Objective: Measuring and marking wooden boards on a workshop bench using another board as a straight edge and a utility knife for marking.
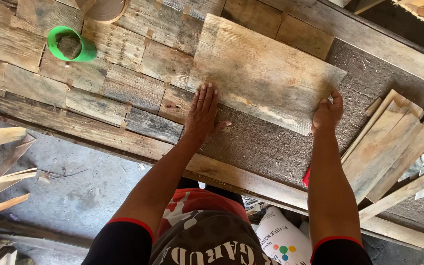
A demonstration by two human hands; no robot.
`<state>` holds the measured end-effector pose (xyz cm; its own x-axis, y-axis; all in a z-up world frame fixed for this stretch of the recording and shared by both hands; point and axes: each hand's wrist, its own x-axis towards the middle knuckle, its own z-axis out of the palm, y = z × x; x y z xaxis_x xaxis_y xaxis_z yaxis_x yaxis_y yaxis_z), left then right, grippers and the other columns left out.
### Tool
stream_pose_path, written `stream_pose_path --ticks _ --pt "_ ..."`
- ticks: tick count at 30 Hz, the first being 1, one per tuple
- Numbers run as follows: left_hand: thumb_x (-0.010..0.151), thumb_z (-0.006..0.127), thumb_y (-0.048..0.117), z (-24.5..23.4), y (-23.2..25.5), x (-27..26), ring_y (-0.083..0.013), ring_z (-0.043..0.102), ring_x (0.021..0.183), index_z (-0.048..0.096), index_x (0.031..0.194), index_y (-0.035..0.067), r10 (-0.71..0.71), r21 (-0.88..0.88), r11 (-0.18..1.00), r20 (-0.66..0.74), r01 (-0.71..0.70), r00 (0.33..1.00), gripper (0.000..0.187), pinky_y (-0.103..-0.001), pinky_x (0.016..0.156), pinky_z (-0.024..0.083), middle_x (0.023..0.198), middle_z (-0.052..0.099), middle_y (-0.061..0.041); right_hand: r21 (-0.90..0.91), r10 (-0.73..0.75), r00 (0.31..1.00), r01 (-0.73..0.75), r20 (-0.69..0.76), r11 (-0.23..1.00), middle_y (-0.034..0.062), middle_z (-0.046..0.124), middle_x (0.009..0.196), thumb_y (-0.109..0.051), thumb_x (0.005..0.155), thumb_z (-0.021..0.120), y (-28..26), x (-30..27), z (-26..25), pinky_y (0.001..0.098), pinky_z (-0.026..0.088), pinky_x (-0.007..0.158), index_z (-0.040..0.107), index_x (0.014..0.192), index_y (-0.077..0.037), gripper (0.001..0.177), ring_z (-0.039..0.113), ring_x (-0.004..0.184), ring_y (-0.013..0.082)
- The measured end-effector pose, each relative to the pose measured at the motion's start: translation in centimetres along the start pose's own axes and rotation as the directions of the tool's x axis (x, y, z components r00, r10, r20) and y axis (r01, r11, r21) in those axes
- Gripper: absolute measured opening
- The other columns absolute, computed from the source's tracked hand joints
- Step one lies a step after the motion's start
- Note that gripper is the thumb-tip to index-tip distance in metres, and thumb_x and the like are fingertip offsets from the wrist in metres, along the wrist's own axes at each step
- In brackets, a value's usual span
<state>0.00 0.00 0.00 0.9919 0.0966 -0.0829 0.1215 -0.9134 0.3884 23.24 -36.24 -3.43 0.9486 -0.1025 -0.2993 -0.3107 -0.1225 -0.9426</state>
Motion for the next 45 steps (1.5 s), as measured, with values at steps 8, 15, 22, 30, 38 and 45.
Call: stream_pose_path --ticks 8,15,22,30,38,45 --pt "0.096 0.032 0.081 0.0 -0.1 0.1 -0.0388 0.002 0.16 0.016 0.162 -0.009 0.0 0.026 1.0 0.038 -0.001 0.999 0.113 -0.049 0.13 0.003 0.171 0.005 -0.028 -0.026 0.045 0.999 -0.045 -0.025 0.999 0.0157 0.07 0.132 0.0 0.107 0.044 -1.8 -0.8 1.0 0.0341 0.063 0.101 0.047 0.147 -0.01 0.041 0.072 0.114 0.0199" --pt "0.102 0.034 0.076 0.5 -0.2 -0.1 -0.0385 0.004 0.161 0.017 0.163 -0.009 0.015 0.017 1.0 -0.018 -0.015 1.0 0.106 -0.048 0.132 0.004 0.172 0.007 -0.028 -0.046 0.06 0.997 -0.062 -0.044 0.997 0.0149 0.073 0.129 -0.001 0.108 0.045 -1.7 -0.7 0.9 0.0321 0.063 0.099 0.05 0.146 -0.011 0.04 0.072 0.113 0.0173" --pt "0.104 0.036 0.07 0.4 -0.2 -0.1 -0.0381 0.005 0.161 0.017 0.162 -0.009 0.016 0.007 1.0 -0.021 -0.016 1.0 0.1 -0.048 0.131 0.004 0.171 0.007 -0.027 -0.07 0.035 0.998 -0.04 -0.06 0.997 0.0158 0.074 0.128 0.0 0.108 0.046 -1.2 -0.4 0.9 0.0303 0.061 0.097 0.051 0.146 -0.01 0.04 0.072 0.111 0.0178" --pt "0.104 0.041 0.066 0.4 -0.1 0.1 -0.0367 0.003 0.161 0.015 0.163 -0.008 -0.016 -0.028 0.999 0.005 0.017 1.0 0.098 -0.047 0.131 0.004 0.172 0.006 -0.025 -0.133 0.001 0.998 -0.009 -0.058 0.991 0.0142 0.073 0.131 0.001 0.108 0.048 -0.2 0.4 0.7 0.0306 0.06 0.096 0.052 0.146 -0.009 0.04 0.073 0.109 0.0163" --pt "0.104 0.041 0.065 0.8 -0.1 0.4 -0.037 0.004 0.161 0.015 0.162 -0.008 -0.019 -0.067 0.998 -0.012 0.019 1.0 0.096 -0.046 0.131 0.006 0.172 0.006 -0.026 -0.241 0.019 0.993 -0.046 -0.115 0.969 0.0093 0.074 0.13 0.002 0.104 0.049 -2.7 -1.1 2.5 0.0296 0.063 0.095 0.057 0.143 -0.012 0.042 0.074 0.109 0.0132" --pt "0.106 0.043 0.061 0.6 0.1 0.7 -0.0377 0.01 0.16 0.022 0.161 -0.008 -0.032 -0.09 0.995 -0.035 0.029 0.999 0.09 -0.047 0.131 0.01 0.171 0.012 -0.025 0.014 0.063 0.981 -0.061 -0.183 0.998 0.0094 0.073 0.111 0.005 0.103 0.058 0.8 0.9 -1.1 0.0279 0.063 0.07 0.053 0.141 -0.004 0.039 0.071 0.088 0.0147"
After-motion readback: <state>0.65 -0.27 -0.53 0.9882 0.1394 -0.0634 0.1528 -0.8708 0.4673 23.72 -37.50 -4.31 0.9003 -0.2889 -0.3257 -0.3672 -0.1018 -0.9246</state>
